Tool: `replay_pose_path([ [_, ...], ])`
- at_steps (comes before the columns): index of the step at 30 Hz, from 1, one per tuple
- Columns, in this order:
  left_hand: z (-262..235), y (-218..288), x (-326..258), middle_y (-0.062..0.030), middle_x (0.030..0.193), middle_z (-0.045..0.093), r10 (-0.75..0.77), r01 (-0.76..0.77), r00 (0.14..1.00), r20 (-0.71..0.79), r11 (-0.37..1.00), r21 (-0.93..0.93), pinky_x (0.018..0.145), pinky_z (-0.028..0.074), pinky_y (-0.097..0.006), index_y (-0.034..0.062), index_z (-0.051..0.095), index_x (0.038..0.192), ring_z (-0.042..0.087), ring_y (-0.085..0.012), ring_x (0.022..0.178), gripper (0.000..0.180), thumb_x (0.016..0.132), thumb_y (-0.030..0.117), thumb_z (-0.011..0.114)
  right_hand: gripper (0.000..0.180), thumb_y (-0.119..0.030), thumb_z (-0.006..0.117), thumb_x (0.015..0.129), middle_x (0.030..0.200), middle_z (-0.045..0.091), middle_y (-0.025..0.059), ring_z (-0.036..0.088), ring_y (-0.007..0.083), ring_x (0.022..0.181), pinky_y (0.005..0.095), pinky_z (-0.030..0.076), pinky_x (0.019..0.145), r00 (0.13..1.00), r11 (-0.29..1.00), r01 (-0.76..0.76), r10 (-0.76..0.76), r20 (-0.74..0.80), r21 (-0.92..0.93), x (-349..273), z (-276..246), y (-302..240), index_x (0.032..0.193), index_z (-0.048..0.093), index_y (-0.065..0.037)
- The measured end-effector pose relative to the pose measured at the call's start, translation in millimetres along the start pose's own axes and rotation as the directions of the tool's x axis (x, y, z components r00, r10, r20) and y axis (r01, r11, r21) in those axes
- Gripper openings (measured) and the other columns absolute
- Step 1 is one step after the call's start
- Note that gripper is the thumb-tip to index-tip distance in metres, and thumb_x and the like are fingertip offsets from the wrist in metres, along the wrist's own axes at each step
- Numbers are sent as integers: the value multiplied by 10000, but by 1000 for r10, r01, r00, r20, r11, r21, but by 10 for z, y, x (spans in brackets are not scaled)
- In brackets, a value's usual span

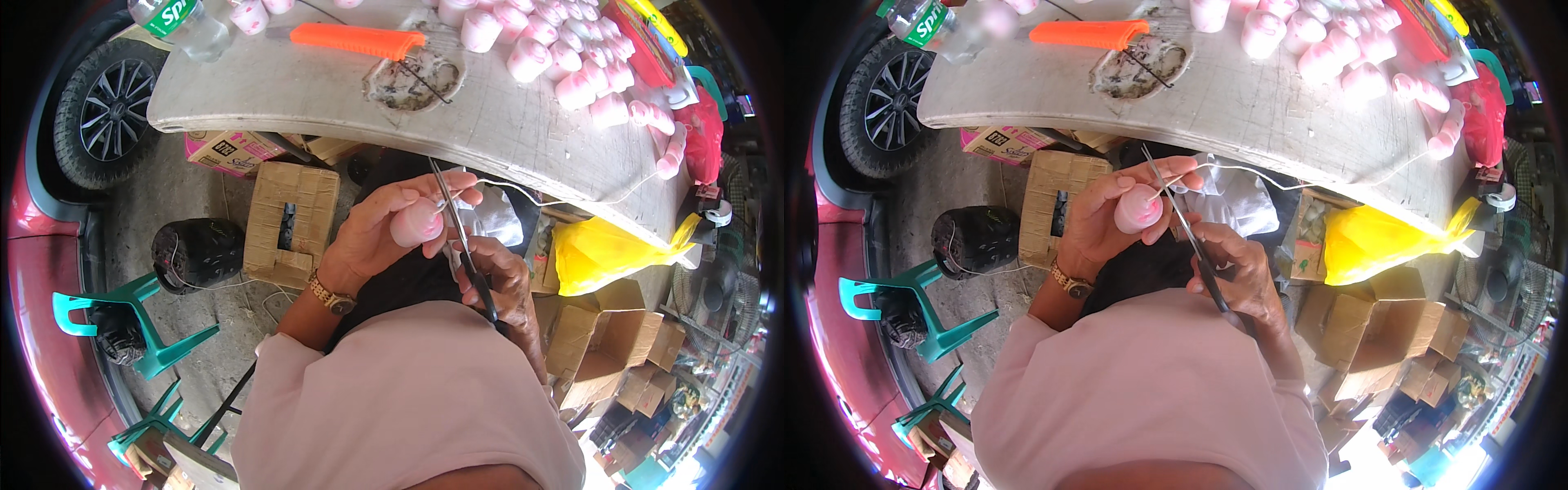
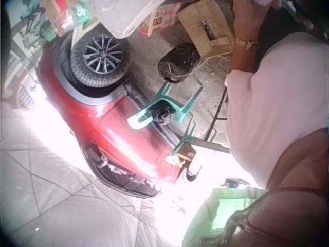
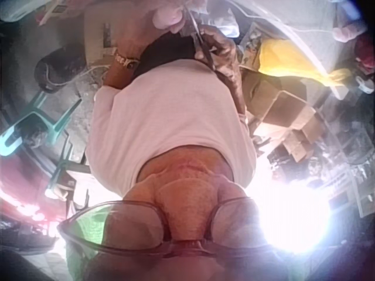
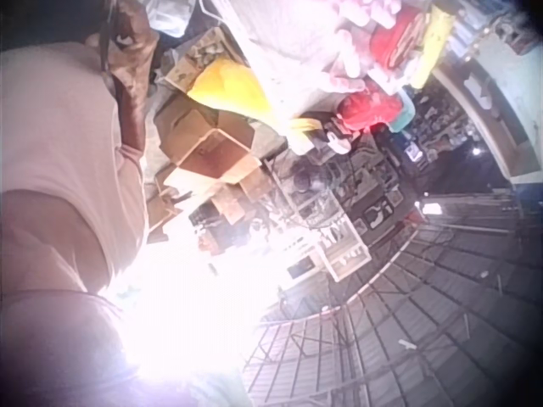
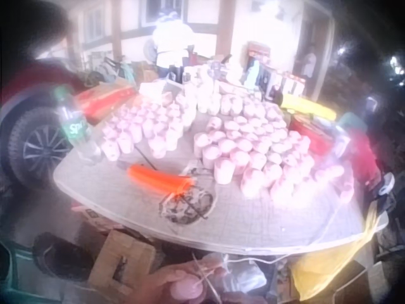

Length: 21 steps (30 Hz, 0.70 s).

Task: The person inserts wicks into small pink and white cylindrical candles, wipes them with a cloth, and uses scissors to trim the wicks. The person handles the candles one at a time and places finished units on the table.

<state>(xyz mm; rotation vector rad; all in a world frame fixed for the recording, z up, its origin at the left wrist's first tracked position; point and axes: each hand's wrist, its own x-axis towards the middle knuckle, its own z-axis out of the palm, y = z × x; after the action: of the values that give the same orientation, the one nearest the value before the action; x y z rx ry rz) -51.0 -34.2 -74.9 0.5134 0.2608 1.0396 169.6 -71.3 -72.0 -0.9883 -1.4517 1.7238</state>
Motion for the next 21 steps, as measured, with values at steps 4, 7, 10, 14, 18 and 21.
replay_pose_path([
  [4, 10, -1, 24, -214, 1306, 530, -13, 13, 1000, 1, 1000, -14, 691, 466, -279, -95, 400, 1380, 547, -163, 672, 666, 899, 360, 476, 594, -93, 842, 710, 754, 625, 5, 503, 43, 631, 216, 402, 574, 1000, 1000, 8, -9, -14, -30, 1, 1, -4, 1222, 559, 13],
  [7, 9, -1, 32, -213, 1299, 536, -30, 30, 999, -17, 999, -37, 678, 460, -278, -94, 398, 1382, 544, -166, 663, 663, 900, 354, 475, 555, -75, 832, 721, 713, 569, -16, 451, 39, 616, 224, 369, 550, 999, 1000, -11, 10, -30, -19, -8, 24, -36, 1204, 571, 7],
  [10, 9, 9, 35, -206, 1290, 544, -41, 41, 998, -41, 999, -10, 730, 477, -292, -95, 397, 1383, 540, -166, 637, 664, 899, 352, 473, 525, -53, 821, 728, 683, 511, -28, 405, 35, 613, 227, 335, 535, 989, 990, -139, 137, -63, -28, -21, 66, -132, 1193, 581, -6],
  [14, 13, 42, 51, -221, 1278, 553, -6, 6, 999, -36, 1000, 12, 1025, 417, -423, -93, 366, 1403, 543, -167, 575, 681, 865, 309, 478, 594, -49, 833, 669, 733, 598, 39, 536, 137, 616, 275, 444, 582, 996, 904, -77, 52, -72, -420, 3, 28, -413, 1207, 581, -28],
  [18, 13, 50, 43, -187, 1214, 591, 2, 32, 986, -164, 979, 201, 978, 459, -380, -118, 463, 1320, 542, -154, 598, 643, 857, 329, 470, 630, -89, 808, 654, 964, 681, 117, 658, 299, 794, 371, 522, 726, 979, 679, 169, -198, 43, -715, 82, -230, -834, 1236, 572, -36],
  [21, 21, -23, -16, -173, 1161, 614, -7, 77, 981, -195, 933, 352, 968, 466, -390, -131, 496, 1281, 550, -153, 607, 637, 849, 336, 475, 556, -72, 769, 664, 992, 676, 150, 665, 313, 880, 393, 519, 779, 968, 516, 137, -250, 4, -846, 224, -455, -1066, 1187, 587, -25],
])
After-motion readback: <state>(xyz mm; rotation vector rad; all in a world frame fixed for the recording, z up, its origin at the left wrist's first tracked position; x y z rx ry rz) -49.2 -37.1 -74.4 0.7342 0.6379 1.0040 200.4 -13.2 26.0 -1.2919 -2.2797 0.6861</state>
